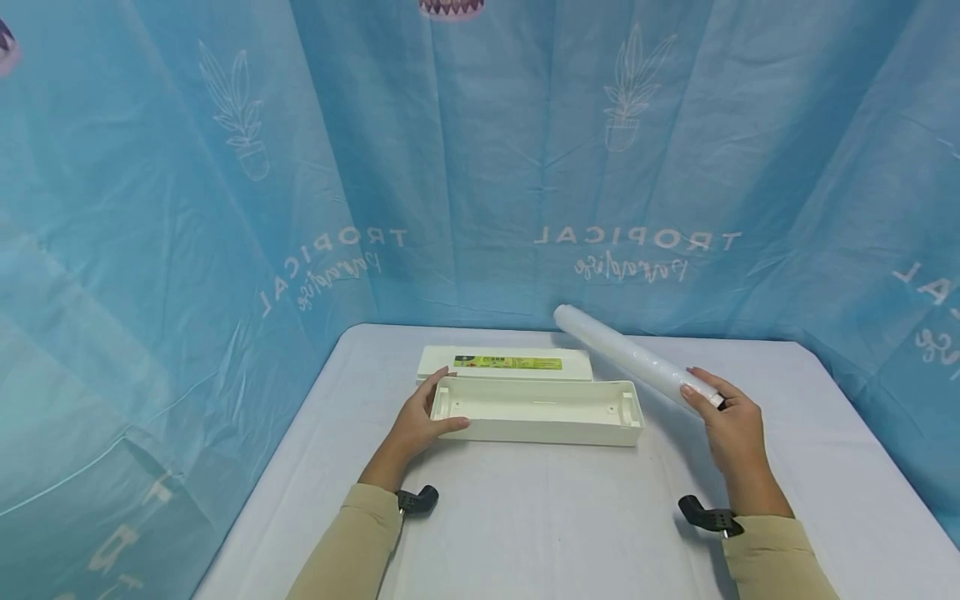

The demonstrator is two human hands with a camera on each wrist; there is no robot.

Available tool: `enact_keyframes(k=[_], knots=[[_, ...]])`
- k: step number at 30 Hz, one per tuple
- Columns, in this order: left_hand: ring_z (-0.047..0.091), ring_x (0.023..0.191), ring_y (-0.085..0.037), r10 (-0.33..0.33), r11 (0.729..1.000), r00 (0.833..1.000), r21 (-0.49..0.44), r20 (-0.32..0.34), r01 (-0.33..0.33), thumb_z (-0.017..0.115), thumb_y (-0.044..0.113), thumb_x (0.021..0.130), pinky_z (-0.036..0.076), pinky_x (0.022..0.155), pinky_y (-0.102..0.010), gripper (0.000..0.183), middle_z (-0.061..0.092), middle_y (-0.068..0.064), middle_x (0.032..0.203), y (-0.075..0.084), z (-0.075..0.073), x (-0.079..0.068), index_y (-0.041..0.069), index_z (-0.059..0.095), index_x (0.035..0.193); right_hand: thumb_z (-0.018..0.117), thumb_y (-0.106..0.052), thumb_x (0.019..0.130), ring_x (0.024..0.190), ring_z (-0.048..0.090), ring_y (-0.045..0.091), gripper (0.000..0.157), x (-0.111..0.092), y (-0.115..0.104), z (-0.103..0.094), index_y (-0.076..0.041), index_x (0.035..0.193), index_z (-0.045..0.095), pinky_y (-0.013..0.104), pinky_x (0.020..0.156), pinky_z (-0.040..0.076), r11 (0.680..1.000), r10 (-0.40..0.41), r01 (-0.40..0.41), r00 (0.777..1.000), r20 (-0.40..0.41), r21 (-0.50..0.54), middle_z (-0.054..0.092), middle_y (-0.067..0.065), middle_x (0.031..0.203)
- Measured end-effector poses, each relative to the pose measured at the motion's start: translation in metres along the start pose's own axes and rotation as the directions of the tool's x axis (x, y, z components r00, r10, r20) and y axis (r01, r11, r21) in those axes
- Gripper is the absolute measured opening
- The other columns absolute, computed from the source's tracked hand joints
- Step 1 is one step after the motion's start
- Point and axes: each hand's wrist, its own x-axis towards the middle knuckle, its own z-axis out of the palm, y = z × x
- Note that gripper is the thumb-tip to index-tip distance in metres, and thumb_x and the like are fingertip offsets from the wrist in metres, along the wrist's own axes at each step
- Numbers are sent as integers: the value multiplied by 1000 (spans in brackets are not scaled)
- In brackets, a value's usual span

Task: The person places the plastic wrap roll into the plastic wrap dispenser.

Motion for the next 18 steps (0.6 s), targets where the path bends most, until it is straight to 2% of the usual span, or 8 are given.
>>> enact_keyframes(k=[10, 18], knots=[[50, 140, -25, -1, 1000, 1000, 14, -3, 1, 101, 36, 72, 44, 112, -43, 116, 42, 1, 163, 1, 0, 0, 27, 34, 166, 80, -33, 98, 142, 46, 34, 60, -1, -2, 1, -8, 149, 61, 55, 114, 40, 1000, 1, -1, 1000, 16, 26, 54, 8, 155], [49, 141, -25, -9, 1000, 1000, -2, -3, 9, 101, 32, 72, 43, 113, -43, 115, 42, 0, 163, 0, 0, 0, 26, 34, 166, 80, -32, 98, 140, 46, 33, 59, -1, -5, 3, -8, 148, 62, 55, 114, 40, 998, 6, -8, 1000, 23, 56, 54, 7, 155]])
